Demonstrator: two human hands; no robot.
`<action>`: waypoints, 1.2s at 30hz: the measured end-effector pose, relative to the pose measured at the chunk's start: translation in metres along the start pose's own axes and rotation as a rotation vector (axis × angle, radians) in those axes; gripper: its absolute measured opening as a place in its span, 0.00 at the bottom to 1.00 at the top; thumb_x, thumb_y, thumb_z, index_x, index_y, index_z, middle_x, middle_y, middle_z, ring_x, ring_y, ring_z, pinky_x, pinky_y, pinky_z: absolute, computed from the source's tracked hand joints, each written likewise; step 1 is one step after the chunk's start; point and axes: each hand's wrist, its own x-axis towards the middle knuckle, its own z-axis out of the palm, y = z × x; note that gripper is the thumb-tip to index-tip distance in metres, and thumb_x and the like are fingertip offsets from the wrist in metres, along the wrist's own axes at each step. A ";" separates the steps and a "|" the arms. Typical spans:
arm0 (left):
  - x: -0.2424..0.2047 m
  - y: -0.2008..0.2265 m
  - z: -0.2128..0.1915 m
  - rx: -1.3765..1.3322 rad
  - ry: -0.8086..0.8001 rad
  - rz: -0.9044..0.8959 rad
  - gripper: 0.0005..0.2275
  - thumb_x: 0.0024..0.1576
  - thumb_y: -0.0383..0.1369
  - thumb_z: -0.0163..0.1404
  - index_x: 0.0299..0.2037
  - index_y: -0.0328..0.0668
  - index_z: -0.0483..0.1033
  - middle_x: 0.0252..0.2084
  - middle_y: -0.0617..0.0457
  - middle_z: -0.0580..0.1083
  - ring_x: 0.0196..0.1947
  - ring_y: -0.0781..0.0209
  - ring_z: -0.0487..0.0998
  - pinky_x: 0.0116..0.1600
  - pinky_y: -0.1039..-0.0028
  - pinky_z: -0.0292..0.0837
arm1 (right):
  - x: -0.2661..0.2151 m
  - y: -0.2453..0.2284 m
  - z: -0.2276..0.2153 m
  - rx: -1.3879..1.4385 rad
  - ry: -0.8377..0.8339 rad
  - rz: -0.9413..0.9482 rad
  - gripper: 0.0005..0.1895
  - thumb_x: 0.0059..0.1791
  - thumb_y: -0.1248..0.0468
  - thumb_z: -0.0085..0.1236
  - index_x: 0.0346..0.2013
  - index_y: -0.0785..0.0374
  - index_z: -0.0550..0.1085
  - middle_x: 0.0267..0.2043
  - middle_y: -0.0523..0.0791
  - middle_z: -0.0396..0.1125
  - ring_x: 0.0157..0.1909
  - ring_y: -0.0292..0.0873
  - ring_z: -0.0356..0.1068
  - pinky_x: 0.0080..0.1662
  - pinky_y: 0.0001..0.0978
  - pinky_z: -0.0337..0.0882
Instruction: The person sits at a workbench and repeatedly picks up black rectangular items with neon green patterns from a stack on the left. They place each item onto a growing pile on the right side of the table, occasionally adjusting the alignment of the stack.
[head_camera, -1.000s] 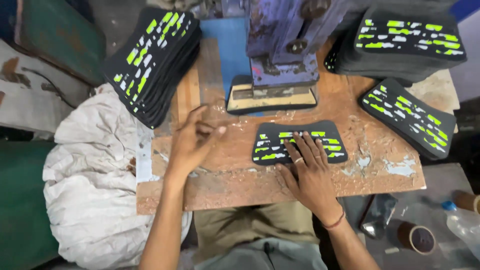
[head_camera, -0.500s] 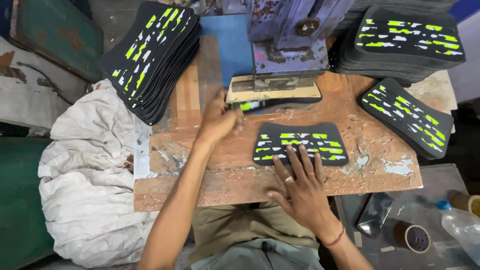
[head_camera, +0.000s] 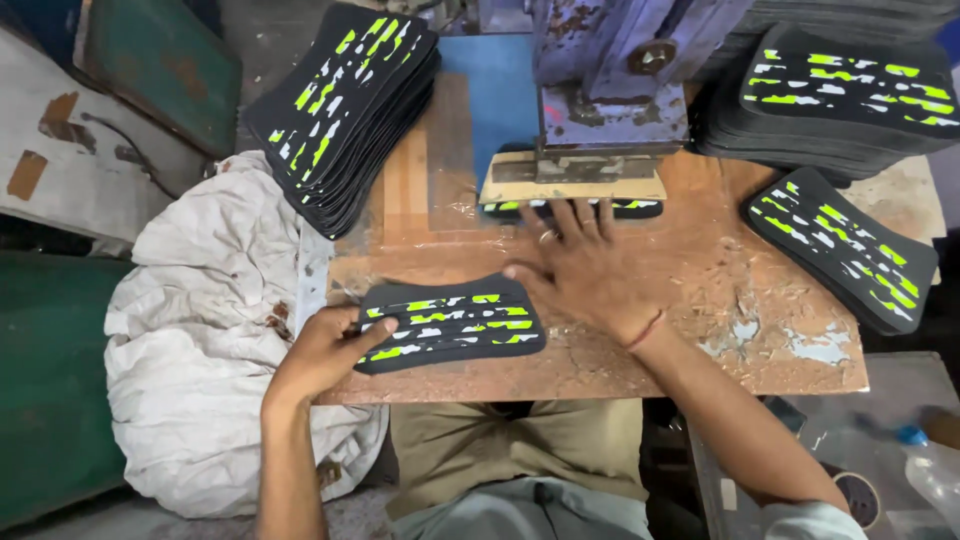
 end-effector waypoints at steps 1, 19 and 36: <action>0.001 0.009 0.000 -0.004 0.001 0.001 0.14 0.62 0.36 0.60 0.37 0.27 0.83 0.29 0.52 0.72 0.29 0.70 0.69 0.31 0.75 0.66 | 0.000 -0.005 -0.001 -0.003 -0.002 -0.002 0.41 0.52 0.36 0.50 0.69 0.63 0.67 0.66 0.57 0.58 0.71 0.63 0.53 0.70 0.69 0.49; -0.009 0.025 0.005 -0.154 -0.010 -0.025 0.10 0.57 0.33 0.59 0.38 0.30 0.83 0.30 0.56 0.79 0.30 0.73 0.73 0.35 0.76 0.71 | -0.085 -0.042 -0.029 0.244 -0.073 0.096 0.37 0.51 0.49 0.55 0.69 0.66 0.62 0.75 0.56 0.52 0.78 0.58 0.44 0.74 0.55 0.43; 0.074 0.143 -0.076 -0.704 0.614 0.266 0.14 0.62 0.27 0.52 0.58 0.35 0.73 0.46 0.56 0.78 0.41 0.64 0.77 0.43 0.68 0.74 | -0.119 0.108 -0.111 -0.162 0.047 0.677 0.29 0.53 0.54 0.64 0.60 0.73 0.70 0.47 0.60 0.69 0.48 0.62 0.69 0.54 0.53 0.69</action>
